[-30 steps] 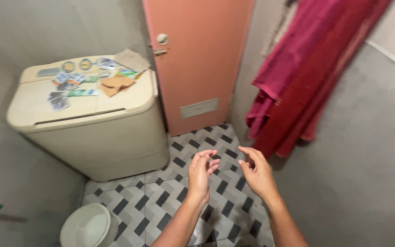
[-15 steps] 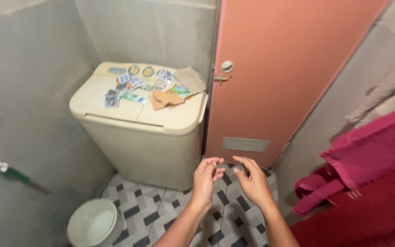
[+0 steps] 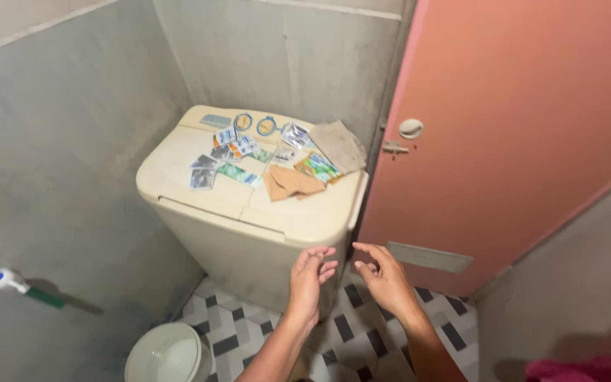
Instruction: The person picks up small sachets of laundry detergent from the top of a washing machine, wipes them with a cloth, and places them onto a wall-mounted shelf. This process is repeated for several sachets of different brands.
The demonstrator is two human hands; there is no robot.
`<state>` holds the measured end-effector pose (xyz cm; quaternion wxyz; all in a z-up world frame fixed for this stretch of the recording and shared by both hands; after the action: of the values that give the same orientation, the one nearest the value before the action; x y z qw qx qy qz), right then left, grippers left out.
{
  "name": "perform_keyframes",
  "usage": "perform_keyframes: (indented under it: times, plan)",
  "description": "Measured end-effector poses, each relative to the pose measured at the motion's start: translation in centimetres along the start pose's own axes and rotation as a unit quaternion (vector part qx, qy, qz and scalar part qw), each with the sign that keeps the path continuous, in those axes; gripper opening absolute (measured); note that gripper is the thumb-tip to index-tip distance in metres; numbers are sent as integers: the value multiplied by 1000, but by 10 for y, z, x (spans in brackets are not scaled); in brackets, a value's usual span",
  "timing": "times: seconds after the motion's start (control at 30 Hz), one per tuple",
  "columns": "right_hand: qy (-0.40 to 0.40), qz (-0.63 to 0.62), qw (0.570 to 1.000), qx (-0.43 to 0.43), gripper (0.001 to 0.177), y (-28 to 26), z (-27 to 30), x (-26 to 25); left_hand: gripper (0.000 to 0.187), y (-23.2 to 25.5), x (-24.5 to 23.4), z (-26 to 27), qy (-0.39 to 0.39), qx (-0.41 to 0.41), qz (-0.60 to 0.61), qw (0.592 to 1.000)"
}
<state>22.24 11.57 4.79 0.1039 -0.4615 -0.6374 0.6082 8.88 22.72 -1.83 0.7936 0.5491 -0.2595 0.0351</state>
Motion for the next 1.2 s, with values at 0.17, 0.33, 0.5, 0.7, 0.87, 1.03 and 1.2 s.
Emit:
perform_keyframes:
  times: [0.17,0.33,0.5,0.7,0.87,1.03,1.2]
  plan:
    - [-18,15,997,-73,39,6,-93,86,26,29,-22,-97,28,6,12,1000]
    - [46,81,972,-215,43,-9,-167,170,26,61,-41,-177,55,4,11,998]
    - [82,187,945,-254,62,-16,-210,222,24,79,-39,-227,66,22,33,997]
    - [16,167,954,-249,45,15,-257,249,24,87,-34,-290,78,82,30,993]
    - [-81,-69,993,43,34,74,-322,235,21,93,-17,-361,131,146,-32,980]
    - [-59,-235,940,240,29,112,-376,195,41,89,22,-434,192,80,-314,926]
    - [-93,-288,925,229,26,123,-410,183,52,95,53,-484,237,352,-455,783]
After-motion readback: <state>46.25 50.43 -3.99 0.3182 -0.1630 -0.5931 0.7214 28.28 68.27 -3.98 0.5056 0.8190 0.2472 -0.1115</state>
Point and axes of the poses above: each hand's wrist, its own z-axis away from the middle knuckle, its own x-axis out of the palm, y = z × x, the point moved 7 cm from there along -z, towards the middle knuckle, and after that the axes turned 12 degrees about y, right-handed, at the moved point
